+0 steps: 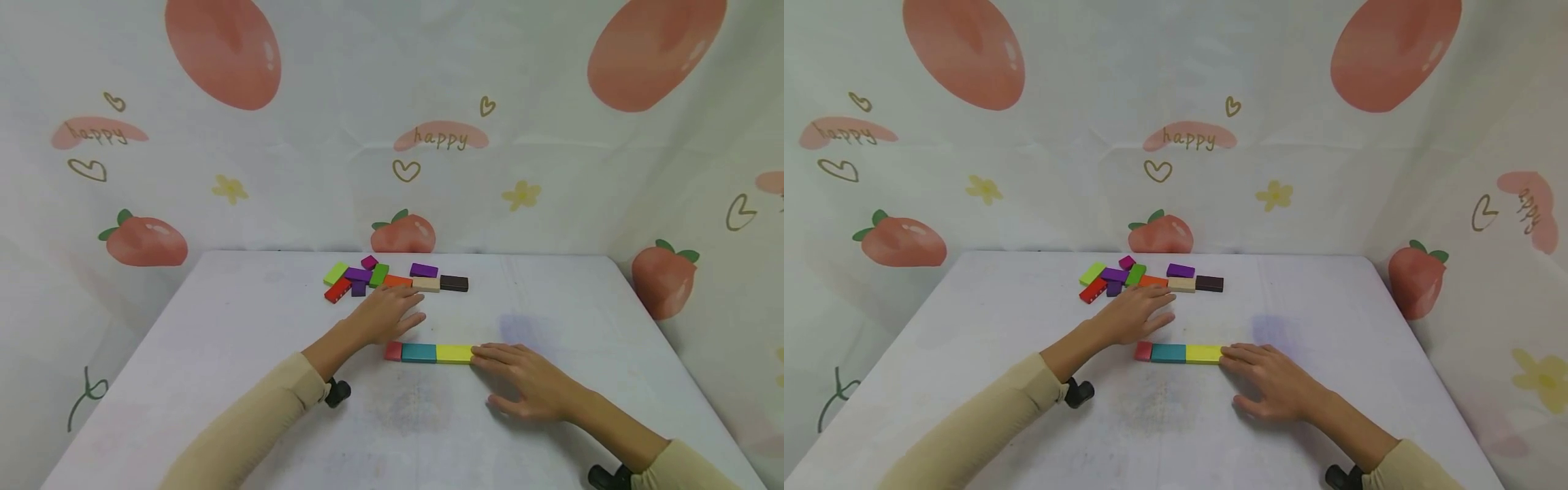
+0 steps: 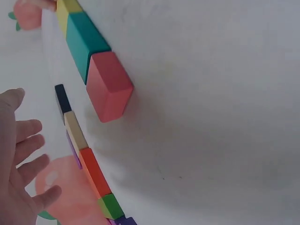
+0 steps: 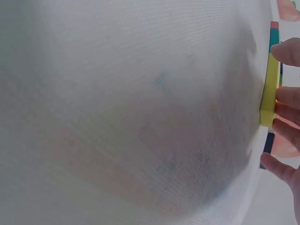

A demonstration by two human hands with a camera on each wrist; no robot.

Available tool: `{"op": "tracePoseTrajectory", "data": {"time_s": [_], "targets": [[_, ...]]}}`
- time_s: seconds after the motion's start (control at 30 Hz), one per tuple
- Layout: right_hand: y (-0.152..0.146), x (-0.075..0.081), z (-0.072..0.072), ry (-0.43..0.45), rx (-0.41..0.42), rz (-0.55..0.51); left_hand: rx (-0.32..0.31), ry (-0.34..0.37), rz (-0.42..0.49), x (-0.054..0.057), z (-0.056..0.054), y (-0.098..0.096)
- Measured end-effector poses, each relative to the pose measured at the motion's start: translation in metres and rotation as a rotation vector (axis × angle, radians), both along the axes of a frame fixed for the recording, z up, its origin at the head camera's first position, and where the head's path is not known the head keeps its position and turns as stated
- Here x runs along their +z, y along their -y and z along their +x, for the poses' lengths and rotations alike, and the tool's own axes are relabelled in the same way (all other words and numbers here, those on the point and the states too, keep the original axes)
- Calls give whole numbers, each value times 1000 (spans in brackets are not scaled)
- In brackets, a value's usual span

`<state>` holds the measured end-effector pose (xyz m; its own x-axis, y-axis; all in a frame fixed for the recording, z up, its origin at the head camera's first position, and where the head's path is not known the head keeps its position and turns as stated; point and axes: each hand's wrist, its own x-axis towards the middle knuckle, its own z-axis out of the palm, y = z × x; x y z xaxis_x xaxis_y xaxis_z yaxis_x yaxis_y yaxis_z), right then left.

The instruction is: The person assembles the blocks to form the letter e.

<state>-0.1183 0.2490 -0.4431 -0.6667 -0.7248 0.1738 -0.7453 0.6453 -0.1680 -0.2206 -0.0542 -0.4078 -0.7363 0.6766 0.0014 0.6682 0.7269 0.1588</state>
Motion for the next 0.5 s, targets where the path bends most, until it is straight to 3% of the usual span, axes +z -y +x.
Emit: {"op": "tracePoseTrajectory", "data": {"time_s": [0.17,0.5], "targets": [[0,1,-1,2,10,2,8,17,-86,-4,-13,-11],[-1,3,-1,15,5,25,78,81,-111,-12,-30,-39]]}}
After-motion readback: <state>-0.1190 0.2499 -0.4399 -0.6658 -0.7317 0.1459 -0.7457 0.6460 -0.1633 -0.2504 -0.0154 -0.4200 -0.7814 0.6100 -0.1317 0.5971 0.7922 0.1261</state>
